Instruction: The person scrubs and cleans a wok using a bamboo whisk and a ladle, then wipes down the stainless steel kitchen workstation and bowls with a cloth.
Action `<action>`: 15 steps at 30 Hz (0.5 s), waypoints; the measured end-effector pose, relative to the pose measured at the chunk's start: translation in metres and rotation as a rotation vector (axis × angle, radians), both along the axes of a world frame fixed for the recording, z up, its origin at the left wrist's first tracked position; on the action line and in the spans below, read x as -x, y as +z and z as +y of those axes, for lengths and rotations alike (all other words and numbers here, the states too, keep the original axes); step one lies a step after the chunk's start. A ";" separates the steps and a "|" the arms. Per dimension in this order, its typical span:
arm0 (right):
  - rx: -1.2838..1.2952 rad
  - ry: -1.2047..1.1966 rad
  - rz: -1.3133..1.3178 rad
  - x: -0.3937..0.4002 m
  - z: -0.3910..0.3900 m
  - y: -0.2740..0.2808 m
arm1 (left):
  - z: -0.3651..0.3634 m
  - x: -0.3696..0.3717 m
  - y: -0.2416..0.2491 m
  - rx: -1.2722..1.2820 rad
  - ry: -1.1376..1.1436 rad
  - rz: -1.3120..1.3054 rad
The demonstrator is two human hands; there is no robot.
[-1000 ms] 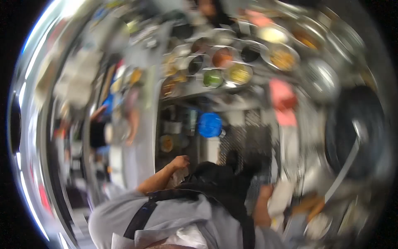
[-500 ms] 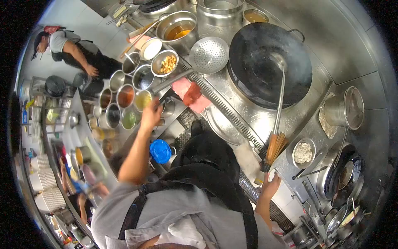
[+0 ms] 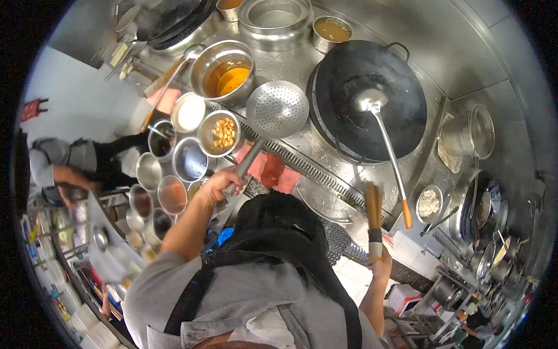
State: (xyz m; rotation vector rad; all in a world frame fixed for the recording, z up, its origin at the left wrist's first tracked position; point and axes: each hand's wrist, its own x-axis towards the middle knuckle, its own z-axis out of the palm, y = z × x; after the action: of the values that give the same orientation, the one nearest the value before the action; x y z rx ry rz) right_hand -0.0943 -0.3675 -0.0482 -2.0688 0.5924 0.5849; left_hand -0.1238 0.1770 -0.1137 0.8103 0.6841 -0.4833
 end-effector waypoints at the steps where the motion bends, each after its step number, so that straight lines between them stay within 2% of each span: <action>1: 0.068 0.149 -0.128 0.008 -0.009 -0.022 | -0.012 -0.001 0.027 -0.158 -0.029 0.041; 2: 0.086 0.227 -0.206 0.009 -0.001 -0.022 | -0.022 0.001 0.053 -0.319 -0.058 0.080; 3: 0.051 0.204 -0.133 0.005 0.018 -0.010 | -0.024 0.011 0.047 -0.456 -0.097 0.067; 4: 0.011 0.179 -0.064 -0.002 0.038 0.000 | -0.023 0.020 0.046 -0.457 -0.107 0.061; 6: -0.060 0.252 -0.186 -0.007 0.052 -0.016 | -0.018 0.033 0.047 -1.111 -0.244 -0.093; 7: -0.066 0.265 -0.160 -0.016 0.083 0.009 | -0.017 0.031 0.074 -1.385 -0.283 -0.230; 8: -0.024 0.396 -0.276 -0.024 0.083 -0.008 | -0.011 0.027 0.082 -1.387 -0.289 -0.232; 10: 0.056 0.532 -0.364 -0.042 0.111 -0.005 | 0.004 0.013 0.093 -1.557 -0.456 -0.208; 13: 0.189 0.655 -0.322 -0.071 0.162 0.006 | 0.025 -0.023 0.100 -1.605 -0.593 -0.130; 15: 0.163 0.680 -0.352 -0.090 0.186 -0.009 | 0.032 -0.039 0.094 -1.602 -0.620 -0.113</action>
State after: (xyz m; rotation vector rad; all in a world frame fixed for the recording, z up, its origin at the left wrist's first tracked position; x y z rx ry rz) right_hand -0.0047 -0.1819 -0.0572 -2.4490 -0.2976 0.5349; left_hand -0.0845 0.2086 -0.0193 2.5837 0.6210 -0.3575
